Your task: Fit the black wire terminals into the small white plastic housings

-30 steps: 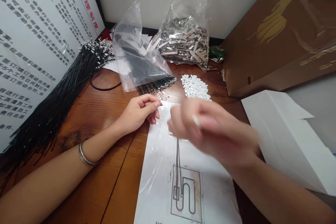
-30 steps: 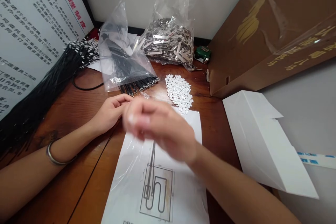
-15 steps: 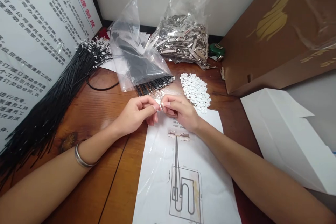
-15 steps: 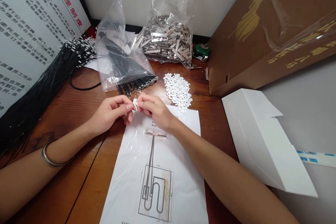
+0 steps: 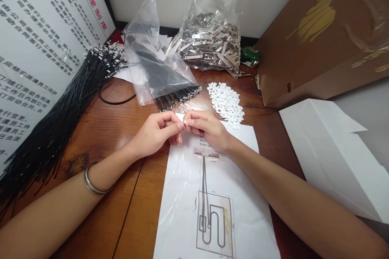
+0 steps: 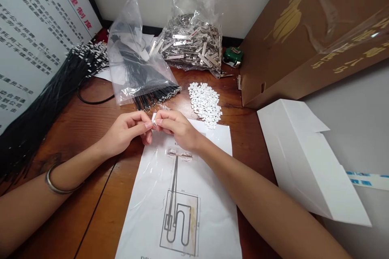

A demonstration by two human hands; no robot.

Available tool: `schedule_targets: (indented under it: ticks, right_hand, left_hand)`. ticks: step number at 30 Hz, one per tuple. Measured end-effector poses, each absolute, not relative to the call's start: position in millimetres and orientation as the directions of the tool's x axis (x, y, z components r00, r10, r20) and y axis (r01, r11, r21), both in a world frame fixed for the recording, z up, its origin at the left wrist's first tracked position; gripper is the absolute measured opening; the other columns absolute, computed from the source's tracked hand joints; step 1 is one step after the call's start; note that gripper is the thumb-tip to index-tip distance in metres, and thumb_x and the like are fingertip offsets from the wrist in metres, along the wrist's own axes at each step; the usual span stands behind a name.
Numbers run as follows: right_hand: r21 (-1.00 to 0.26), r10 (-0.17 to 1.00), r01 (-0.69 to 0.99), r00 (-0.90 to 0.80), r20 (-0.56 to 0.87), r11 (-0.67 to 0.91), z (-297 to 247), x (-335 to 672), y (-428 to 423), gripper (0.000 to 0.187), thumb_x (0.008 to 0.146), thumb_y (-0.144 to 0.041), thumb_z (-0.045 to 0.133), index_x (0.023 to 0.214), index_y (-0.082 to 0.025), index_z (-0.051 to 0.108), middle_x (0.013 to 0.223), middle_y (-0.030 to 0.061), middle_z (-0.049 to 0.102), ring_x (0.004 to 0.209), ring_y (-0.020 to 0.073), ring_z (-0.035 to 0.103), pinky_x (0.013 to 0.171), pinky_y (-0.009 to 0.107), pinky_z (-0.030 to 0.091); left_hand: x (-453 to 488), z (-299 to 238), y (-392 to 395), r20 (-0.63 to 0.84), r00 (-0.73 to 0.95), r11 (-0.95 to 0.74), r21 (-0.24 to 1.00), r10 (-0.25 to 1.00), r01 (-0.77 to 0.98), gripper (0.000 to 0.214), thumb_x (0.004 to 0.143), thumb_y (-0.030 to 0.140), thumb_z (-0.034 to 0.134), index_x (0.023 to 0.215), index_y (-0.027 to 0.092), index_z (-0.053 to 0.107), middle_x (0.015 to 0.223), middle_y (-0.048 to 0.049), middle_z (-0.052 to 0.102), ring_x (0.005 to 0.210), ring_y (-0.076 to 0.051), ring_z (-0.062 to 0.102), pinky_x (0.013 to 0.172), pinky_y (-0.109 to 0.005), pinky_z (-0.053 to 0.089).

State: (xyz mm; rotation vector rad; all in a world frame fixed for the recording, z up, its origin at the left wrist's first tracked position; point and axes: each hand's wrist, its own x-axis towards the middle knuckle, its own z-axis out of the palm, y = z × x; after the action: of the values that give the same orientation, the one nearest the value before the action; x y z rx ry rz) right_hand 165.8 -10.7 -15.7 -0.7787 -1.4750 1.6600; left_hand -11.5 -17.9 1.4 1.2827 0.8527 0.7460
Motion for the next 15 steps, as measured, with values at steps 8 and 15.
schedule_targets:
  ticks: [8, 15]
  right_hand:
    - [-0.986, 0.852, -0.163, -0.521, 0.059, -0.031, -16.2, 167.0, -9.4, 0.022, 0.084, -0.027, 0.053, 0.064, -0.018, 0.053, 0.056, -0.0046, 0.041, 0.049, 0.0090, 0.027, 0.048, 0.028, 0.017]
    - [-0.986, 0.853, -0.167, -0.517, 0.068, -0.023, -16.4, 167.2, -10.3, 0.022, 0.085, -0.025, 0.052, 0.065, -0.018, 0.054, 0.057, -0.0037, 0.044, 0.049, 0.0087, 0.028, 0.049, 0.028, 0.019]
  left_hand:
    - [-9.0, 2.6, -18.8, -0.124, 0.480, 0.140, 0.990, 0.869, 0.001, 0.030, 0.079, 0.042, 0.070, 0.072, 0.015, 0.059, 0.057, 0.0003, 0.063, 0.050, -0.009, 0.056, 0.051, -0.021, 0.049]
    - [-9.4, 2.9, -18.9, -0.109, 0.478, 0.135, 0.991, 0.871, -0.020, 0.026, 0.080, 0.038, 0.068, 0.073, 0.015, 0.057, 0.058, 0.0005, 0.063, 0.050, -0.009, 0.057, 0.051, -0.020, 0.050]
